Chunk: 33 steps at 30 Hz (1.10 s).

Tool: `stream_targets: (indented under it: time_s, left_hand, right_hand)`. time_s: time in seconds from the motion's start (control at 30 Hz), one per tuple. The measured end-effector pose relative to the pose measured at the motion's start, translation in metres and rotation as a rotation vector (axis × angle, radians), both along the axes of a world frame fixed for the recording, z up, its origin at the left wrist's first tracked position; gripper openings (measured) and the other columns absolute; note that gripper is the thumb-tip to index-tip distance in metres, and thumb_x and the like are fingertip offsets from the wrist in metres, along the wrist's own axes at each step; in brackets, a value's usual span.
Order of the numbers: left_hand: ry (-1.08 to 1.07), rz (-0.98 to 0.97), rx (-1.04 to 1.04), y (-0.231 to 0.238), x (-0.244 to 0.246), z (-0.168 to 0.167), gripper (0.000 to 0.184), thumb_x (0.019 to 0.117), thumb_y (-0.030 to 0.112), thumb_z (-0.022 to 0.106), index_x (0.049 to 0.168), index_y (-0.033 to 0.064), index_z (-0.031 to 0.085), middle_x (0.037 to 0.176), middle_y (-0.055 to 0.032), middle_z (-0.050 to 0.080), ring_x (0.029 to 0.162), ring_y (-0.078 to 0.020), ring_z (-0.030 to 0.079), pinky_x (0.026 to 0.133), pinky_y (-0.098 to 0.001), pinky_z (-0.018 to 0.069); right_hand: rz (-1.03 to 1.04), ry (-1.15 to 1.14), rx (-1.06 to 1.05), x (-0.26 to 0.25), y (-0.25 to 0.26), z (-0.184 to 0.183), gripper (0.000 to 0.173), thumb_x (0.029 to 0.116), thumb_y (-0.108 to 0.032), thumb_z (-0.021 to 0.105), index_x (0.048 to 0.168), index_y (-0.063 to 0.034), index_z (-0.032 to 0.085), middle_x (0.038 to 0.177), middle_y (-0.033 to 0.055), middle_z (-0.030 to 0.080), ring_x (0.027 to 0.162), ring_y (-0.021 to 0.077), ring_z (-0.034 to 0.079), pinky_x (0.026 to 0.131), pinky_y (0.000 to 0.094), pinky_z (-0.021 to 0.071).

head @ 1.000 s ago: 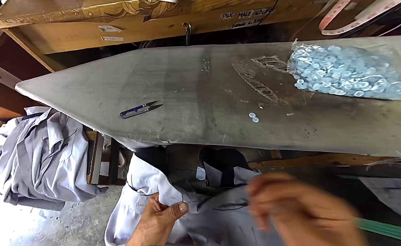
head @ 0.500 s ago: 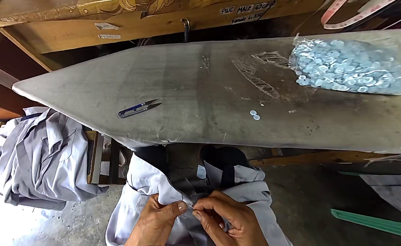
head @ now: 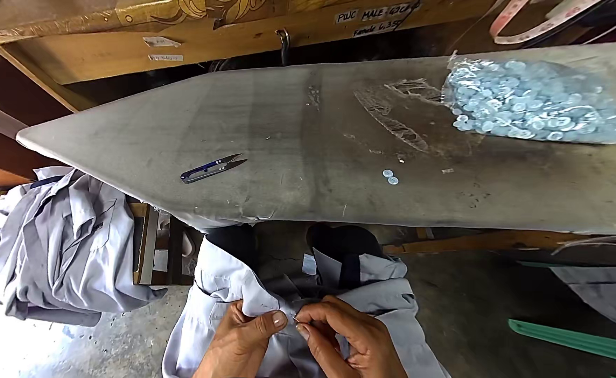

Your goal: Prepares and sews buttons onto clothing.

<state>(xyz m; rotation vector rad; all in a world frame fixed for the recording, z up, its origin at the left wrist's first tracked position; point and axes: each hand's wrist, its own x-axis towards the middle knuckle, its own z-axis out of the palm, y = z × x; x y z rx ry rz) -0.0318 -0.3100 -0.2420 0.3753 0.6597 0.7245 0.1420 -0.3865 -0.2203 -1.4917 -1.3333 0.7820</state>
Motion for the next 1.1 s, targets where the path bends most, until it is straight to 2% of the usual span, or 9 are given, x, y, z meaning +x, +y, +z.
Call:
stream_targets:
  time_s: [0.27, 0.63, 0.77, 0.83, 0.9, 0.97, 1.03, 1.1]
  left_hand:
    - [-0.054, -0.005, -0.023, -0.001, -0.001, -0.002, 0.023, 0.0827, -0.006, 0.077, 0.104, 0.0024, 0.074, 0.099, -0.0129, 0.076, 0.093, -0.0196, 0.074, 0.092, -0.0410, 0.0591]
    - [-0.102, -0.051, -0.032, -0.002, -0.003, -0.004, 0.020, 0.0854, -0.005, 0.073, 0.103, 0.0050, 0.075, 0.099, -0.0114, 0.076, 0.094, -0.0191, 0.074, 0.093, -0.0419, 0.0581]
    - [-0.102, -0.073, -0.011, -0.001, -0.004, -0.004, 0.019, 0.0865, -0.004, 0.072, 0.102, 0.0062, 0.076, 0.099, -0.0102, 0.076, 0.094, -0.0179, 0.074, 0.093, -0.0410, 0.0580]
    - [-0.101, -0.082, 0.006, -0.001, -0.004, -0.003, 0.019, 0.0861, -0.004, 0.073, 0.103, 0.0052, 0.077, 0.099, -0.0102, 0.077, 0.094, -0.0176, 0.074, 0.094, -0.0401, 0.0581]
    - [-0.088, -0.093, 0.017, -0.002, -0.003, -0.001, 0.020, 0.0851, -0.005, 0.074, 0.103, 0.0043, 0.077, 0.099, -0.0104, 0.077, 0.094, -0.0169, 0.074, 0.093, -0.0380, 0.0586]
    - [-0.073, -0.083, 0.016, -0.003, -0.001, 0.000, 0.021, 0.0839, -0.006, 0.075, 0.103, 0.0031, 0.076, 0.099, -0.0114, 0.077, 0.094, -0.0175, 0.074, 0.093, -0.0376, 0.0588]
    - [-0.020, -0.043, 0.034, -0.003, 0.002, 0.001, 0.023, 0.0812, -0.008, 0.077, 0.103, 0.0017, 0.076, 0.099, -0.0124, 0.077, 0.094, -0.0181, 0.075, 0.093, -0.0379, 0.0596]
    - [0.045, 0.005, 0.072, -0.004, 0.004, 0.001, 0.024, 0.0785, -0.008, 0.079, 0.101, 0.0005, 0.076, 0.097, -0.0130, 0.077, 0.092, -0.0182, 0.075, 0.091, -0.0376, 0.0601]
  right_hand:
    - [-0.023, 0.017, 0.058, -0.005, 0.000, -0.007, 0.009, 0.0938, -0.006, 0.067, 0.097, -0.0015, 0.073, 0.083, 0.0051, 0.066, 0.074, 0.0034, 0.062, 0.065, 0.0144, 0.0528]
    - [-0.020, 0.014, 0.084, -0.005, 0.002, -0.010, 0.006, 0.0946, -0.008, 0.068, 0.094, -0.0025, 0.071, 0.084, 0.0048, 0.065, 0.076, 0.0038, 0.062, 0.068, 0.0142, 0.0528]
    - [0.008, 0.054, 0.076, -0.001, 0.004, -0.013, 0.008, 0.0939, -0.011, 0.070, 0.092, -0.0033, 0.071, 0.083, 0.0036, 0.066, 0.074, 0.0020, 0.062, 0.066, 0.0138, 0.0531]
    - [0.039, 0.157, 0.078, 0.003, 0.007, -0.017, 0.011, 0.0934, -0.014, 0.073, 0.093, -0.0037, 0.070, 0.081, 0.0013, 0.066, 0.071, 0.0009, 0.062, 0.063, 0.0141, 0.0538]
    - [0.073, 0.307, 0.059, 0.006, 0.011, -0.019, 0.018, 0.0914, -0.017, 0.077, 0.096, -0.0084, 0.061, 0.076, -0.0043, 0.063, 0.063, -0.0018, 0.060, 0.056, 0.0136, 0.0518]
    - [0.095, 0.367, 0.038, 0.010, 0.015, -0.018, 0.027, 0.0891, -0.019, 0.080, 0.099, -0.0115, 0.056, 0.073, -0.0059, 0.062, 0.059, -0.0009, 0.060, 0.052, 0.0153, 0.0533]
    - [0.090, 0.204, 0.041, 0.016, 0.016, -0.013, 0.027, 0.0897, -0.026, 0.079, 0.102, -0.0097, 0.061, 0.077, -0.0039, 0.065, 0.064, 0.0002, 0.064, 0.057, 0.0160, 0.0561]
    - [0.059, -0.061, 0.085, 0.020, 0.014, 0.000, 0.023, 0.0947, -0.028, 0.074, 0.104, -0.0070, 0.068, 0.088, 0.0020, 0.067, 0.075, 0.0026, 0.064, 0.066, 0.0158, 0.0556]
